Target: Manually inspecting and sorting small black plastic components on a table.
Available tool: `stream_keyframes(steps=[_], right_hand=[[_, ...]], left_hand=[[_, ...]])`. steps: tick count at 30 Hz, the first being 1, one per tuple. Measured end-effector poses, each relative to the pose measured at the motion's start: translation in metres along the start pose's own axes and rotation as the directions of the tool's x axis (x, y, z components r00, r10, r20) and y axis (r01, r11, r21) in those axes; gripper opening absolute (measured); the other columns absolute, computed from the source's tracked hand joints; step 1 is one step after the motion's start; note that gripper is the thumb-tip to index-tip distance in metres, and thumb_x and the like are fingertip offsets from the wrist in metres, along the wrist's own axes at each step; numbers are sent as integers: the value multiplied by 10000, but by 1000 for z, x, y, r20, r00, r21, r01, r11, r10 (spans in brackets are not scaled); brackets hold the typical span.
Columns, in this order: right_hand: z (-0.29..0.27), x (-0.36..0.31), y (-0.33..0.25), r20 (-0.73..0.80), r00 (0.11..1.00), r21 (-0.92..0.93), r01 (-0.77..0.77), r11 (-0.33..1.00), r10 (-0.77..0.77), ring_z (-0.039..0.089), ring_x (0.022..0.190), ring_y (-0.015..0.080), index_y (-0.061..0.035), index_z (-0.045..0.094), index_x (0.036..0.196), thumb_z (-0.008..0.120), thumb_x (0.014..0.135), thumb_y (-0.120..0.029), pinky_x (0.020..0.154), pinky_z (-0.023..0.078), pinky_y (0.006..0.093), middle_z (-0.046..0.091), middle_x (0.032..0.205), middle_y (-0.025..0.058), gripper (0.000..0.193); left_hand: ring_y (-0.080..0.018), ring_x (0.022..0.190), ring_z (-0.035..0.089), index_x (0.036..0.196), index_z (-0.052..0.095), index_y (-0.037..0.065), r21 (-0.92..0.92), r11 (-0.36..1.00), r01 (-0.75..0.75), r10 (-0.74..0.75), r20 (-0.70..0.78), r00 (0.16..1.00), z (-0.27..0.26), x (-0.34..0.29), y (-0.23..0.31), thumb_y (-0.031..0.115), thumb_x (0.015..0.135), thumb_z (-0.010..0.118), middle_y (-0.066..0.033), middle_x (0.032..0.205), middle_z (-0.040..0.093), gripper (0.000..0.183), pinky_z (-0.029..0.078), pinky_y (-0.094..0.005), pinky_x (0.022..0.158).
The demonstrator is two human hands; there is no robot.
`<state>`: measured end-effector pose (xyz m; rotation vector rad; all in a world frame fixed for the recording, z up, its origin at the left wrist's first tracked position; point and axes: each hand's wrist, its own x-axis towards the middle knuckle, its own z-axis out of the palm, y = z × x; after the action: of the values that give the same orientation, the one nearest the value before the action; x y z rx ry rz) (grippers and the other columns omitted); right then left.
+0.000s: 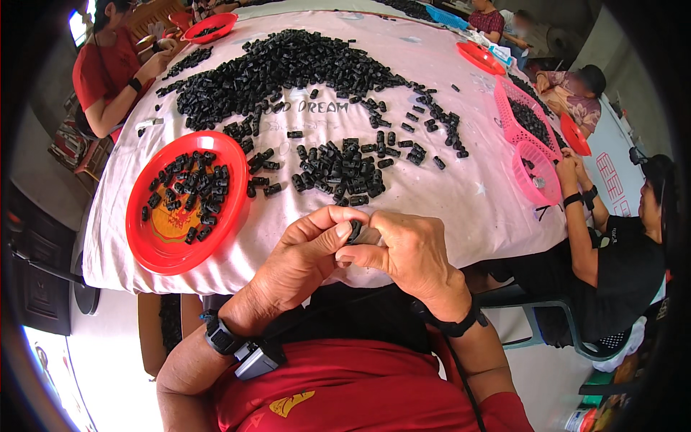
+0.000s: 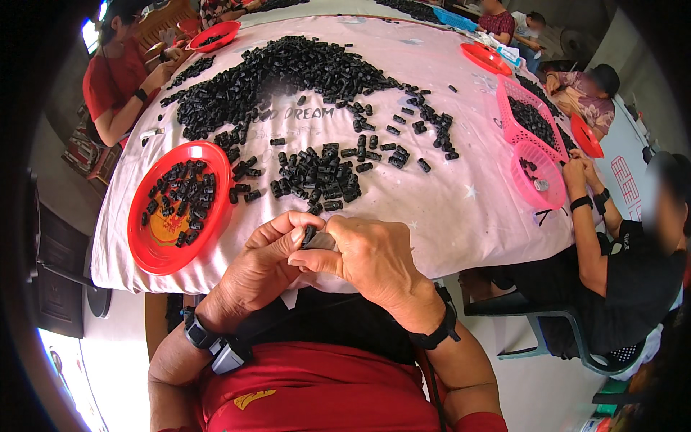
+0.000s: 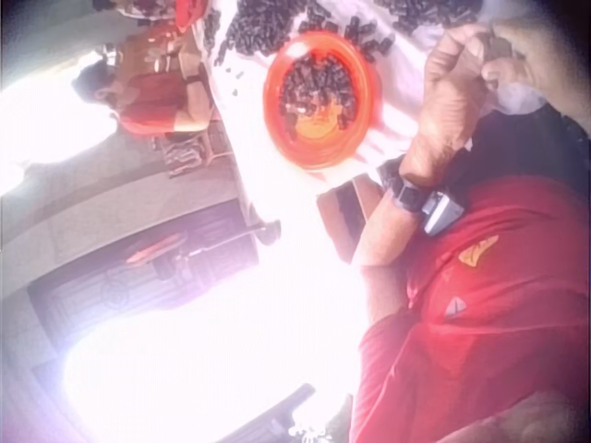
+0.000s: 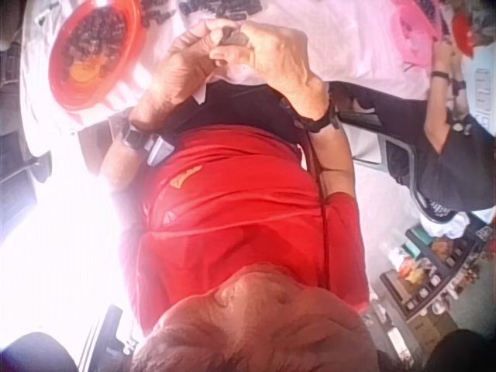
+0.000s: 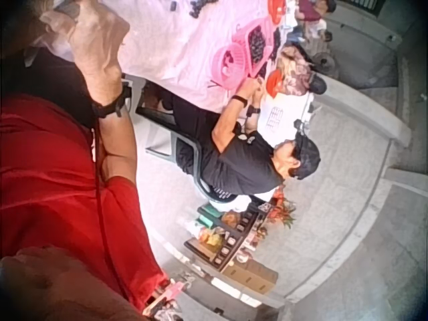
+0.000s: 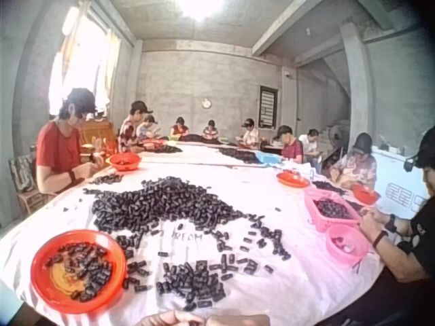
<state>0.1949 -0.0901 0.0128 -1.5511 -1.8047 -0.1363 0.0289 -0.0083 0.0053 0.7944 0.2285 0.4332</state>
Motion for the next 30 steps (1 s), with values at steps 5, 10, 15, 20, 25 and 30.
stream_keyframes(steps=[5, 10, 15, 20, 25, 30], right_hand=[[-7, 3, -6, -7, 999, -41, -42, 998, 42, 582, 482, 215, -65, 595, 733, 728, 732, -546, 419, 419, 331, 558, 561, 58, 499], [1, 0, -2, -5, 1000, 14, -1, 1000, 1, 577, 477, 219, -57, 597, 741, 730, 739, -533, 416, 414, 334, 578, 585, 62, 494], [-4, 1, -7, -38, 996, 274, -69, 959, 83, 635, 548, 186, -54, 608, 831, 754, 801, -371, 472, 464, 294, 635, 637, 74, 350], [-5, 3, -12, 36, 980, 556, -183, 811, 196, 682, 656, 121, -39, 611, 944, 710, 875, -179, 550, 497, 249, 681, 693, 84, 184], [-1, 2, -7, 111, 966, 688, -244, 683, 234, 663, 679, 80, -14, 616, 964, 651, 922, -160, 568, 488, 232, 685, 731, 89, 156], [-2, 2, -6, 141, 956, 715, -277, 642, 256, 660, 685, 79, -11, 625, 989, 624, 935, -148, 581, 487, 229, 694, 765, 85, 147]], left_hand=[[-76, 839, 545, 1190, 601, 59, -10, 1000, 1, -1, -7, 1000, -1, 0, -1, 165, 978, 558, 5, 991, 623, 241, 454, -238, 775], [-71, 831, 539, 1189, 603, 61, -16, 1000, -9, 10, 22, 1000, -2, 0, 0, 159, 977, 558, 6, 1005, 619, 238, 448, -238, 768], [-66, 812, 518, 1218, 574, 69, 1, 1000, -11, 11, -13, 1000, -2, 1, 2, 174, 966, 580, 22, 964, 594, 273, 427, -226, 735], [-75, 797, 511, 1181, 569, 78, -6, 999, -35, 35, -18, 999, -4, 1, 3, 172, 952, 604, 15, 970, 584, 250, 424, -228, 729], [-82, 811, 518, 1170, 562, 80, -10, 1000, -26, 26, -30, 999, -3, 3, 3, 168, 944, 616, 3, 1005, 581, 248, 433, -225, 725], [-93, 843, 540, 1170, 558, 84, -54, 998, 30, -30, 1, 1000, -3, 2, 6, 163, 948, 610, -6, 1007, 584, 241, 454, -215, 715]])
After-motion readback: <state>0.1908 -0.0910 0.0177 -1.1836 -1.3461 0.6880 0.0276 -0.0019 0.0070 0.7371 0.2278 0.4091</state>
